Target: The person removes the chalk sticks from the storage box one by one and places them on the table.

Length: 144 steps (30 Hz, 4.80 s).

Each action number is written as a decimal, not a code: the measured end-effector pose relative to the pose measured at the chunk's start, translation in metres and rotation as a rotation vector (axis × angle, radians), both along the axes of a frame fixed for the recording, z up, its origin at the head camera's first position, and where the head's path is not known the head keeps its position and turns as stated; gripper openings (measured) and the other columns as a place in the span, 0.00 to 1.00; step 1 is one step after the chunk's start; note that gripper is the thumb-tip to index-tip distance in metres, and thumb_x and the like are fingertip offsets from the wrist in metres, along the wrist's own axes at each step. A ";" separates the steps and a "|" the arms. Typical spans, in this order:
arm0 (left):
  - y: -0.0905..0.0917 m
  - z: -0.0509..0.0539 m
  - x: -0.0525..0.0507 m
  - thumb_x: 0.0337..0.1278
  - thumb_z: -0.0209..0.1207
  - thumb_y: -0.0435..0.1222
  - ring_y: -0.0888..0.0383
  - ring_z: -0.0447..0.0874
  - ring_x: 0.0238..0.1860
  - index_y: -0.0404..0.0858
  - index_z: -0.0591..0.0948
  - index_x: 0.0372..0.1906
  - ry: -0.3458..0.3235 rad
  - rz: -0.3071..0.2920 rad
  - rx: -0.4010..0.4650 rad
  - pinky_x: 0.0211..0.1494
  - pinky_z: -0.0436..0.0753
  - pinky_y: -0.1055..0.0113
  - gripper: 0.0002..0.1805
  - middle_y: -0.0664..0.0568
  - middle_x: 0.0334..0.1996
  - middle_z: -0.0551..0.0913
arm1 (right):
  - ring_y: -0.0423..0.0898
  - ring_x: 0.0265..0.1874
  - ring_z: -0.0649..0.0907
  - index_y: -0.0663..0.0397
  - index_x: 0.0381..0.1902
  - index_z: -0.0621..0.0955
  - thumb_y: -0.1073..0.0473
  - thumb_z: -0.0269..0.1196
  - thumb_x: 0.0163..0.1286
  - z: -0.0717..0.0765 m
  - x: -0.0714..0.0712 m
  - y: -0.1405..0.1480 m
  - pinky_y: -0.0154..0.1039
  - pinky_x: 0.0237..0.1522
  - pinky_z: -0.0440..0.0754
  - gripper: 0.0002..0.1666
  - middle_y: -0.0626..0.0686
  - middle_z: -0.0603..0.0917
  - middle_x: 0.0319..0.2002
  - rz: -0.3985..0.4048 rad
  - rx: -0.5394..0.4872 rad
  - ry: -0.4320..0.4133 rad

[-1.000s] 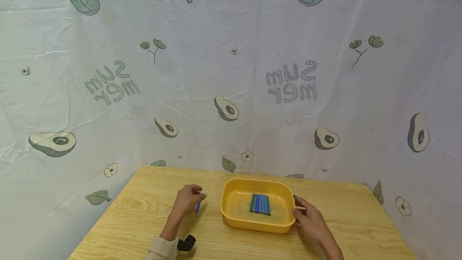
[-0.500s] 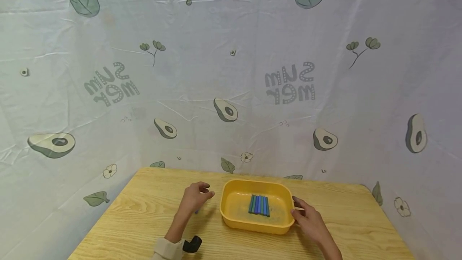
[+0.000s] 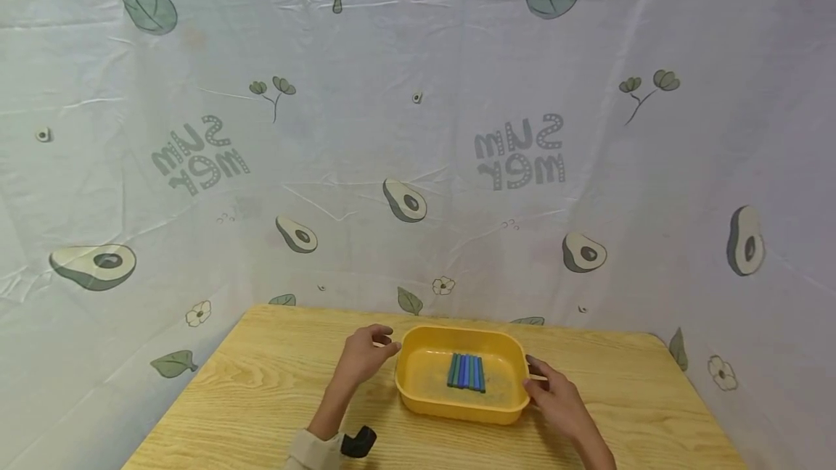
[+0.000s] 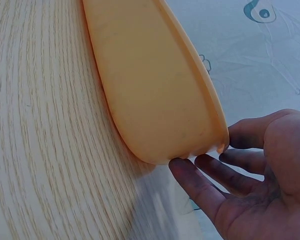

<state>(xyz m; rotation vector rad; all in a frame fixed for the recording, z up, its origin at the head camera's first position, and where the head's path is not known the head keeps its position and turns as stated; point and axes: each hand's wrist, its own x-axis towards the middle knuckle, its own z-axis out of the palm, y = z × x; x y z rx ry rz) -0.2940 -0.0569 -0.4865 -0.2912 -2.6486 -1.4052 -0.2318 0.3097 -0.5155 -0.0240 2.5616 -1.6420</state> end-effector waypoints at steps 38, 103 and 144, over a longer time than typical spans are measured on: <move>0.079 -0.008 -0.022 0.67 0.70 0.34 0.35 0.91 0.48 0.22 0.79 0.66 -0.266 -0.162 0.322 0.49 0.93 0.49 0.28 0.35 0.48 0.90 | 0.66 0.63 0.85 0.74 0.82 0.59 0.64 0.54 0.85 -0.001 -0.008 0.004 0.44 0.52 0.91 0.35 0.78 0.72 0.71 0.004 -0.035 0.001; 0.116 -0.033 -0.029 0.42 0.75 0.23 0.57 0.83 0.16 0.35 0.90 0.24 -0.228 0.053 -0.022 0.20 0.85 0.66 0.07 0.50 0.22 0.85 | 0.68 0.65 0.83 0.74 0.83 0.56 0.63 0.53 0.86 0.001 -0.011 0.006 0.45 0.54 0.91 0.36 0.79 0.69 0.73 0.020 -0.015 -0.014; 0.096 -0.021 -0.018 0.55 0.69 0.24 0.58 0.86 0.27 0.30 0.90 0.45 -0.312 -0.084 0.357 0.36 0.93 0.56 0.12 0.47 0.34 0.88 | 0.67 0.63 0.85 0.75 0.82 0.57 0.64 0.53 0.86 -0.003 -0.006 0.009 0.45 0.53 0.91 0.35 0.79 0.71 0.72 0.037 -0.024 -0.001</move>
